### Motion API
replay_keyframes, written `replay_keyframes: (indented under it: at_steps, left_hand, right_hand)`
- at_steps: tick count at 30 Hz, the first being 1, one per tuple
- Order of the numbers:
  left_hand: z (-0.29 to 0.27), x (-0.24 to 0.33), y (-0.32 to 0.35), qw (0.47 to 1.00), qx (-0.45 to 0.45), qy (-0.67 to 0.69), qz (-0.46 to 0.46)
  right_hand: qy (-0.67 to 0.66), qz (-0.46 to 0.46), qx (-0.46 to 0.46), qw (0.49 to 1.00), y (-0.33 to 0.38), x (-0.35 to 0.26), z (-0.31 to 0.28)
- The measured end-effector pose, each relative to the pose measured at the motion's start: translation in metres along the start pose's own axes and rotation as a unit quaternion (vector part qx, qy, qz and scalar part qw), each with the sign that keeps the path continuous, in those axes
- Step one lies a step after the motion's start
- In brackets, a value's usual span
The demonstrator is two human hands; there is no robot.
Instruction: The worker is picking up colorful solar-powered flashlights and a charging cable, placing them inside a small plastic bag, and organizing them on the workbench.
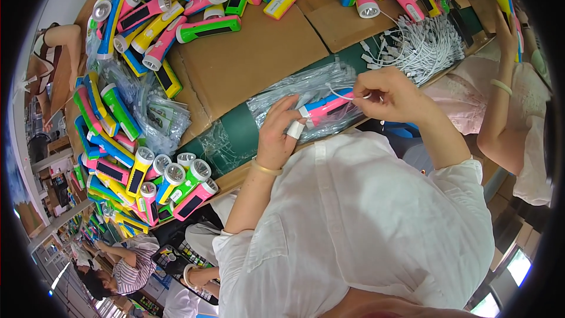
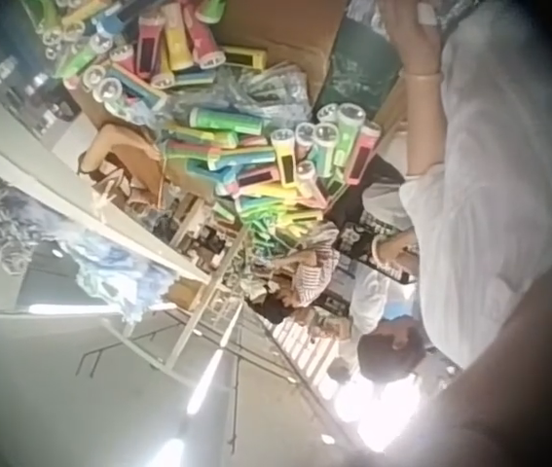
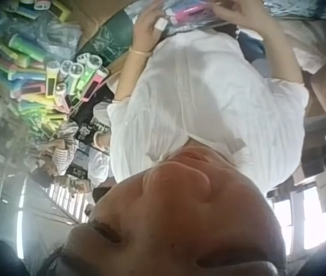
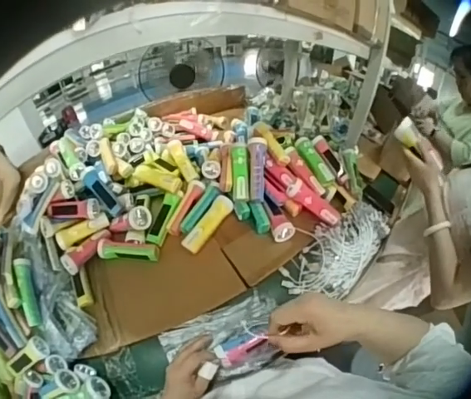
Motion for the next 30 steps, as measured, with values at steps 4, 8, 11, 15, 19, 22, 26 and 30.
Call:
replay_keyframes:
  at_steps: [4, 8, 11, 15, 19, 22, 26, 30]
  left_hand:
    - [0.000, 0.001, 0.000, 1.000, 0.005, 0.006, -0.004]
    - [0.000, 0.004, 0.000, 1.000, -0.002, 0.010, -0.014]
    - [-0.005, 0.012, 0.003, 0.998, 0.058, 0.016, -0.036]
    - [-0.014, 0.001, 0.018, 0.988, 0.063, 0.005, -0.141]
    - [-0.013, 0.008, 0.019, 0.978, 0.077, 0.055, -0.185]
    - [-0.011, 0.009, 0.022, 0.978, 0.093, 0.089, -0.162]
    - [-0.010, 0.015, 0.017, 0.977, 0.107, 0.117, -0.145]
    - [-0.018, 0.000, 0.033, 0.958, 0.131, 0.166, -0.193]
  right_hand:
    - [-0.019, -0.002, 0.003, 1.000, 0.001, -0.001, -0.002]
    - [0.045, 0.052, -0.002, 0.998, 0.000, 0.012, 0.005]
    - [0.122, 0.077, -0.056, 0.988, -0.009, 0.011, 0.011]
    - [0.196, 0.008, -0.102, 0.975, -0.034, 0.015, 0.039]
    - [0.015, 0.021, -0.154, 0.988, -0.060, 0.014, 0.056]
    - [-0.042, 0.027, -0.194, 0.980, -0.070, 0.006, 0.064]
    - [0.056, -0.138, -0.088, 0.985, -0.066, 0.021, 0.085]
    - [0.124, -0.106, -0.059, 0.985, -0.043, 0.037, 0.054]
Point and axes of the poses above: each hand's wrist, its own y-axis away from the middle knuckle, its own z-axis out of the palm, x = y × z, the point moved 3 cm from there along -y, towards the middle knuckle, and after that the axes turned 3 degrees about -x, right-handed, at the moved point
